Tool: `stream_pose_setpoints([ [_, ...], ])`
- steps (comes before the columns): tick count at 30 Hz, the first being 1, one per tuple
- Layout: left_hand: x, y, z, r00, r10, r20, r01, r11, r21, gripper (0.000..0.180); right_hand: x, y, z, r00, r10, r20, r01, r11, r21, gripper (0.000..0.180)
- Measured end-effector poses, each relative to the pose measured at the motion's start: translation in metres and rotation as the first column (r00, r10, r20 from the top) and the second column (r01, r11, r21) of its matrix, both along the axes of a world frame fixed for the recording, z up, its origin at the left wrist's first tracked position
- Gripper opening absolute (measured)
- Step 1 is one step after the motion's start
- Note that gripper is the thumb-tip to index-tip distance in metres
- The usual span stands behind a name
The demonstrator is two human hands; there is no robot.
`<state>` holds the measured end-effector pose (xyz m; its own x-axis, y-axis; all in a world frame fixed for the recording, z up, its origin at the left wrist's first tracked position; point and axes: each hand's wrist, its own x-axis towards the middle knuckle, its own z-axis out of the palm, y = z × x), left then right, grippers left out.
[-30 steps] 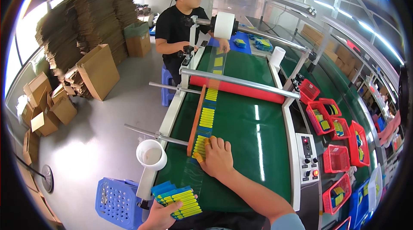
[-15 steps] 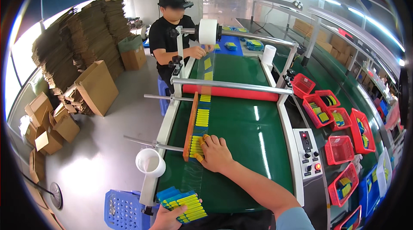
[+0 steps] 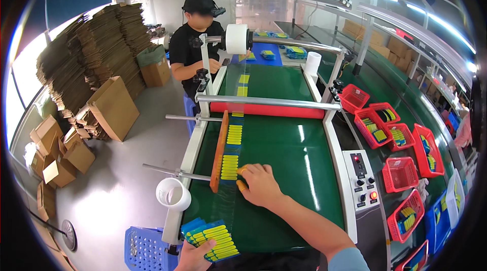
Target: The person takes items from a stack, places them one at a time onto a plastic film on a moving conveyor belt, and presses them down by hand.
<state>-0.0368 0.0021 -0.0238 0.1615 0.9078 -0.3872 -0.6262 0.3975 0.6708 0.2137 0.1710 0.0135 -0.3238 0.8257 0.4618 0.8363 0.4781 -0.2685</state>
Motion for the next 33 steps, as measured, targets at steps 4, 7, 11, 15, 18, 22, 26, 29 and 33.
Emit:
stream_pose_setpoints([
  [4, 0.004, 0.005, 0.004, 0.999, 0.015, 0.033, -0.016, 0.999, 0.048, 0.044, -0.001, -0.023, 0.012, 0.927, 0.296, -0.230, -0.312, 0.950, -0.032, 0.031],
  [7, 0.014, 0.010, 0.018, 0.997, 0.053, -0.053, -0.056, 0.997, -0.046, 0.040, -0.009, -0.048, 0.021, 0.476, -0.098, -0.874, -0.673, 0.600, -0.433, 0.032],
  [11, 0.012, 0.008, 0.014, 0.995, 0.017, -0.102, -0.022, 0.999, -0.046, 0.036, -0.021, -0.079, 0.046, 0.699, 0.070, -0.711, -0.607, 0.583, -0.540, 0.046],
  [15, 0.016, 0.010, 0.017, 0.998, 0.051, -0.037, -0.050, 0.998, 0.030, 0.035, -0.018, -0.075, 0.044, 0.607, 0.020, -0.794, -0.570, 0.707, -0.419, 0.045],
  [18, 0.012, 0.007, 0.014, 0.991, 0.113, -0.078, -0.102, 0.986, 0.131, 0.037, -0.009, -0.041, 0.026, 0.587, -0.135, -0.798, -0.452, 0.763, -0.462, 0.045],
  [22, 0.019, 0.000, 0.040, 0.987, 0.161, -0.001, -0.160, 0.984, 0.074, 0.036, -0.008, -0.010, 0.005, 0.720, -0.152, -0.677, -0.277, 0.831, -0.482, 0.035],
  [26, 0.022, -0.006, 0.033, 0.995, 0.074, -0.070, -0.067, 0.993, 0.098, 0.035, -0.015, 0.013, -0.003, 0.816, -0.078, -0.573, -0.193, 0.898, -0.396, 0.030],
  [29, 0.019, -0.007, 0.033, 0.995, 0.081, -0.054, -0.077, 0.994, 0.080, 0.033, -0.016, 0.017, -0.008, 0.964, -0.015, -0.266, -0.026, 0.989, -0.148, 0.033],
  [33, 0.004, -0.010, 0.032, 0.990, 0.127, 0.058, -0.127, 0.992, 0.007, 0.032, -0.012, 0.020, -0.014, 0.998, 0.044, -0.038, -0.046, 0.997, -0.055, 0.028],
])
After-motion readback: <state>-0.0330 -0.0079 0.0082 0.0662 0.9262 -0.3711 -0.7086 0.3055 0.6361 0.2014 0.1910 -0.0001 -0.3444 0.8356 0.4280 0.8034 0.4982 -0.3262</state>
